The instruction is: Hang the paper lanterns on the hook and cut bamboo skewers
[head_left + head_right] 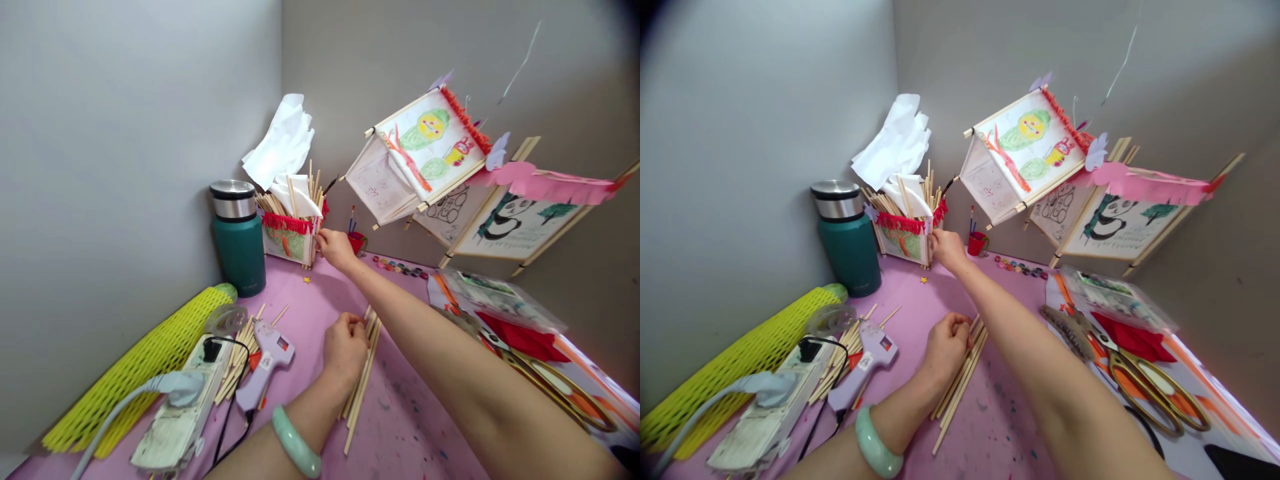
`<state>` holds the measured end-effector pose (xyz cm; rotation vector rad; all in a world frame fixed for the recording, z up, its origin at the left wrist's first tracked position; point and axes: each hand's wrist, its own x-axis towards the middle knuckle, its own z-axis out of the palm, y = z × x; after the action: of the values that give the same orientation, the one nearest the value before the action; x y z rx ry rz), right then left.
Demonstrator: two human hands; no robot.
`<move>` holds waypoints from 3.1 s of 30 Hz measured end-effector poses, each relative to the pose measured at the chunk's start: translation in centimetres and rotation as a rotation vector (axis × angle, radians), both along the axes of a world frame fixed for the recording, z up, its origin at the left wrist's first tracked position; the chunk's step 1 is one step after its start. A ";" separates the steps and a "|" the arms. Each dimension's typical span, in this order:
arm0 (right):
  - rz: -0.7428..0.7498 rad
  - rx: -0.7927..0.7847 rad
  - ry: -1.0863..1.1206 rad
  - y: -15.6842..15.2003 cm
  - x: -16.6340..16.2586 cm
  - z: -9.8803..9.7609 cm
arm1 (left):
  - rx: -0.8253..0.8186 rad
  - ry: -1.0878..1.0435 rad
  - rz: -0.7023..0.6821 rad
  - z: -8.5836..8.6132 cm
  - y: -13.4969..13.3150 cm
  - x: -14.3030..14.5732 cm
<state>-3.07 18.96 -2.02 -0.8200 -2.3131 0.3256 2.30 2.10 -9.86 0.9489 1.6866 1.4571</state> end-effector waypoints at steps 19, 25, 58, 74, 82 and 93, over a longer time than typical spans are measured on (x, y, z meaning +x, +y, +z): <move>-0.072 0.097 0.000 -1.2 0.7 2.0 | -0.002 0.039 -0.028 0.1 -0.1 0.1; -0.016 0.059 0.135 -0.7 1.1 2.4 | -0.003 0.043 -0.046 0.3 -0.2 0.0; 0.431 -0.821 0.863 -10.9 13.2 6.8 | -0.002 -0.350 -0.074 1.4 -0.1 -1.0; 0.209 -1.347 0.741 -11.7 17.0 -3.0 | 0.097 -0.620 -0.537 3.4 -1.7 0.3; 0.291 -1.340 0.716 -12.3 16.1 -5.3 | 0.042 -0.733 -0.534 2.7 -1.2 -0.2; 0.260 -1.360 0.794 -11.8 16.6 -4.4 | -0.045 -0.730 -0.567 3.1 -1.8 -0.1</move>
<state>13.49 7.14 -6.47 -0.7052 -1.2006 2.0197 2.24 0.32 -6.74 0.6673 0.8246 1.1614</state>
